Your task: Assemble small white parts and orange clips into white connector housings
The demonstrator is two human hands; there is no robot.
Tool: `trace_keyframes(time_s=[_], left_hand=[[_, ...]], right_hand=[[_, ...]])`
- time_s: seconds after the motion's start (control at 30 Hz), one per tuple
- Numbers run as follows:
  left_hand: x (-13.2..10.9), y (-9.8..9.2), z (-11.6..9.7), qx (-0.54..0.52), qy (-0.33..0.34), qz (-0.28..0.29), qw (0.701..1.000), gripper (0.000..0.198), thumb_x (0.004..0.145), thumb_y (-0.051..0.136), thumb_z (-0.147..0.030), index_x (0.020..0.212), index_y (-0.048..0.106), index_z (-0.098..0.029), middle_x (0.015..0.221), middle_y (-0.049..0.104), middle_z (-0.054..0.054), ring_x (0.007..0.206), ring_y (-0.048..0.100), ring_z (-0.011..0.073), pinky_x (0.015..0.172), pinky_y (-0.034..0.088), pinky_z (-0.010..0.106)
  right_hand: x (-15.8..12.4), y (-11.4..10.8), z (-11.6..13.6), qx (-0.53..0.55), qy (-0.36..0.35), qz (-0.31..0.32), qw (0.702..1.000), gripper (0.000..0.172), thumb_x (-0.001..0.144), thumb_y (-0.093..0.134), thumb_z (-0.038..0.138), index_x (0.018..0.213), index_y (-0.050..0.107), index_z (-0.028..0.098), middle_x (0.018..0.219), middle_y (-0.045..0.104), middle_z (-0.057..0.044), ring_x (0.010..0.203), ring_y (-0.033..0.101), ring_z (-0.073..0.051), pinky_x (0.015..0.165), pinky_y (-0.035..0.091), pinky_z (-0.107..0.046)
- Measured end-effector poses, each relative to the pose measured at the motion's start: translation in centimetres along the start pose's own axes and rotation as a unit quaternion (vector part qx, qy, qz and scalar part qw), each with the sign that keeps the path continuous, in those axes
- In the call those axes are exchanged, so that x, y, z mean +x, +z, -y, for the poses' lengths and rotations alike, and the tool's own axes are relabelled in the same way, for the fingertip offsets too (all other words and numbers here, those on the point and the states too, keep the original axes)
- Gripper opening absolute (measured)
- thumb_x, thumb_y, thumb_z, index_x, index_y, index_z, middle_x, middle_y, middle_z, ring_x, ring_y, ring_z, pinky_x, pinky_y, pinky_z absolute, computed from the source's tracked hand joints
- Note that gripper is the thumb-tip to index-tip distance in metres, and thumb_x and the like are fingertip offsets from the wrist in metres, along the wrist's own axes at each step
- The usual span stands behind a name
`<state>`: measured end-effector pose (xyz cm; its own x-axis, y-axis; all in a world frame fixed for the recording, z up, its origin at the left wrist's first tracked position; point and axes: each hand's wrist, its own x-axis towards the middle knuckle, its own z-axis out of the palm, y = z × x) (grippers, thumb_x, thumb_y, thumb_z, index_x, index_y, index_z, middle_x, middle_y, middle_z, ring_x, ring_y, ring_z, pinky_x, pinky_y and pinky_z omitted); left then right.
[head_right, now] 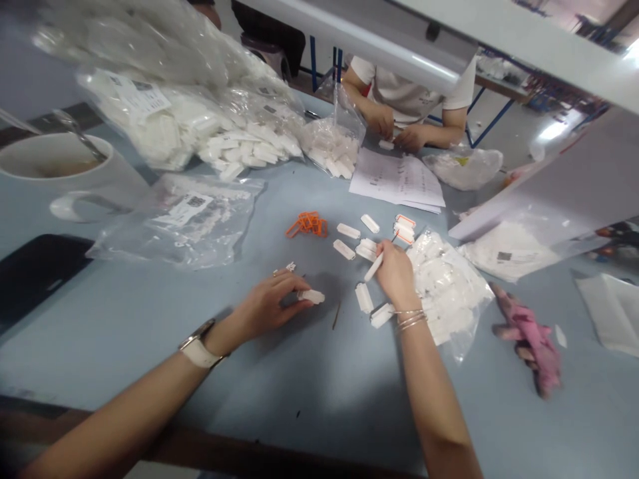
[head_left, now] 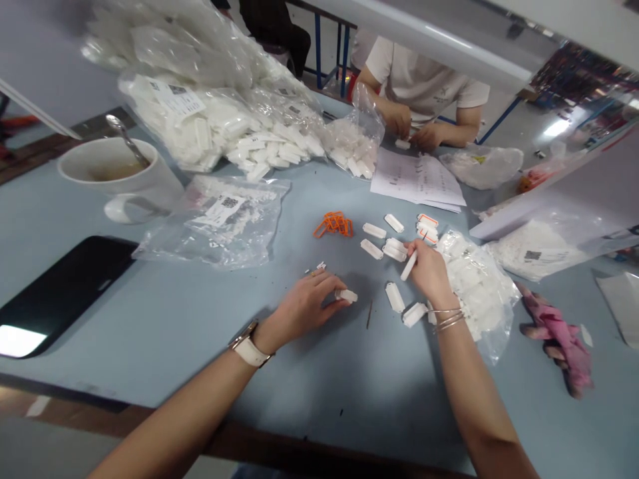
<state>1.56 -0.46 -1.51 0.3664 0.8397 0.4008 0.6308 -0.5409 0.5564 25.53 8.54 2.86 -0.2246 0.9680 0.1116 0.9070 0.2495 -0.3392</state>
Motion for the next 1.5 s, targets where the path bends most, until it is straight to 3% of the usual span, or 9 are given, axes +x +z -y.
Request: trace_keyframes(time_s=[0.4,0.7,0.9,1.07,1.23,1.5], left_hand=[[-0.1,0.2,0.4,0.022,-0.013,0.003,1.0,0.017,0.086,0.054,-0.034,0.087,0.056,-0.017,0.073,0.061,0.002,0.071,0.056,0.0164,0.073,0.047,0.032],[0.1,-0.2,0.2,0.02,-0.021,0.028,0.999,0.012,0.085,0.056,-0.03,0.084,0.055,-0.018,0.073,0.061,0.002,0.069,0.056,0.0165,0.069,0.046,0.031],[0.0,0.1,0.5,0.03,-0.01,0.049,0.998,0.01,0.081,0.06,-0.025,0.079,0.053,-0.019,0.077,0.063,0.003,0.073,0.057,0.0178,0.068,0.046,0.031],[0.0,0.1,0.5,0.045,-0.011,0.06,0.997,0.011,0.08,0.062,-0.023,0.08,0.053,-0.018,0.077,0.063,0.003,0.072,0.058,0.0182,0.067,0.046,0.031],[0.0,0.1,0.5,0.04,-0.013,0.07,0.997,0.011,0.079,0.063,-0.022,0.081,0.053,-0.018,0.079,0.064,0.003,0.074,0.059,0.0182,0.072,0.046,0.032],[-0.3,0.4,0.8,0.042,-0.021,0.049,0.998,0.009,0.082,0.058,-0.027,0.085,0.054,-0.019,0.077,0.063,0.003,0.073,0.058,0.0187,0.069,0.046,0.032]], right_hand=[[0.9,1.4,-2.2,0.036,-0.027,-0.001,0.999,0.021,0.064,0.044,0.004,0.077,0.044,0.02,0.094,0.066,-0.008,0.084,0.055,-0.024,0.076,0.041,-0.032],[0.8,0.7,-1.7,0.069,-0.004,-0.008,0.998,0.02,0.061,0.044,0.005,0.073,0.042,0.021,0.093,0.067,-0.008,0.086,0.058,-0.024,0.077,0.041,-0.034],[0.5,0.0,-1.2,0.106,0.01,-0.012,0.994,0.014,0.069,0.052,0.017,0.068,0.038,0.022,0.089,0.07,-0.005,0.082,0.063,-0.022,0.074,0.043,-0.032],[0.4,-0.1,-0.8,0.07,0.005,0.028,0.997,0.021,0.07,0.059,0.021,0.066,0.038,0.022,0.078,0.069,-0.002,0.071,0.063,-0.019,0.068,0.042,-0.03],[0.3,0.4,-0.3,0.049,-0.017,0.028,0.998,0.016,0.071,0.058,0.017,0.069,0.043,0.021,0.078,0.067,-0.002,0.07,0.061,-0.017,0.067,0.041,-0.028],[0.2,1.1,-0.2,0.02,-0.009,0.01,1.0,0.012,0.072,0.055,0.013,0.072,0.046,0.02,0.076,0.067,-0.003,0.067,0.061,-0.018,0.064,0.041,-0.028]])
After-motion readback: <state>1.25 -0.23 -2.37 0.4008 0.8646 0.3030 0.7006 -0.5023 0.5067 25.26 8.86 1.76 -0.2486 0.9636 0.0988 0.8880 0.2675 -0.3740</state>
